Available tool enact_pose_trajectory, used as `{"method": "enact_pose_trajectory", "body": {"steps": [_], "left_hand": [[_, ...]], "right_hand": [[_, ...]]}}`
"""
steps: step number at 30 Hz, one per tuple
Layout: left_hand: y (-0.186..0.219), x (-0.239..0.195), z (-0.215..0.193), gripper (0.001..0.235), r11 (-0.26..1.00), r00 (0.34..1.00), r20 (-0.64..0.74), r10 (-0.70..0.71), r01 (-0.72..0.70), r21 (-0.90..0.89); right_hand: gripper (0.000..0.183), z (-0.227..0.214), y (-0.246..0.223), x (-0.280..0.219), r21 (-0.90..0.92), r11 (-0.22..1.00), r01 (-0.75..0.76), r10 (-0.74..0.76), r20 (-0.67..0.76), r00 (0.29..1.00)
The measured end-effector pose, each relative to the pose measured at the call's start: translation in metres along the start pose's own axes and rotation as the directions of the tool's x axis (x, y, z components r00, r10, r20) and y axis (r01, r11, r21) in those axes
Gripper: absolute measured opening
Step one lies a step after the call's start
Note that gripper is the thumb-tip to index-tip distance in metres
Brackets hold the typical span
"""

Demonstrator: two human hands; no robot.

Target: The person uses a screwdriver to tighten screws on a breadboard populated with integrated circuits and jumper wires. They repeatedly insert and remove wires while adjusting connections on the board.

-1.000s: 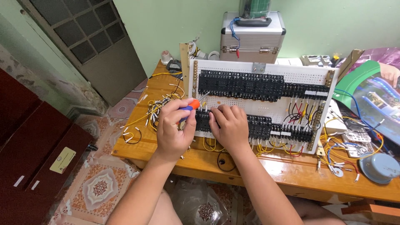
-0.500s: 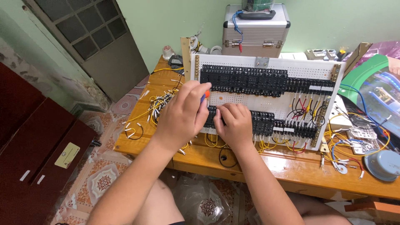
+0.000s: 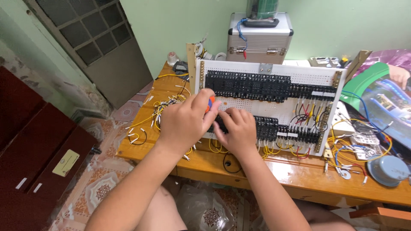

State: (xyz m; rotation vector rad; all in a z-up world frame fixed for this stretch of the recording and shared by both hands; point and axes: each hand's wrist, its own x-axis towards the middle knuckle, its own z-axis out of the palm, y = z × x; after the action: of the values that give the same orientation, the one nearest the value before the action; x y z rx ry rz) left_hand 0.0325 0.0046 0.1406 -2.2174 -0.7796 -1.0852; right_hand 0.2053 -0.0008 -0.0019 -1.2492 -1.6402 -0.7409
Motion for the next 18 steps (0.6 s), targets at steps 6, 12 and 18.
{"method": "enact_pose_trajectory", "body": {"steps": [6, 12, 18], "left_hand": [[0.003, 0.002, 0.001, 0.029, 0.981, 0.995, 0.086, -0.053, 0.068, -0.182], [-0.001, -0.002, 0.001, 0.025, 0.935, 0.988, 0.067, -0.142, 0.156, -0.317], [0.004, -0.028, -0.030, 0.023, 0.903, 0.975, 0.011, -0.223, 0.211, -0.375]], "right_hand": [[0.062, -0.015, -0.008, 0.000, -0.088, 0.995, 0.050, -0.034, 0.175, 0.984], [0.076, -0.015, -0.014, -0.003, -0.208, 0.977, 0.040, 0.016, 0.261, 0.965], [0.078, -0.016, -0.013, -0.003, -0.164, 0.986, -0.011, 0.055, 0.266, 0.962]]}}
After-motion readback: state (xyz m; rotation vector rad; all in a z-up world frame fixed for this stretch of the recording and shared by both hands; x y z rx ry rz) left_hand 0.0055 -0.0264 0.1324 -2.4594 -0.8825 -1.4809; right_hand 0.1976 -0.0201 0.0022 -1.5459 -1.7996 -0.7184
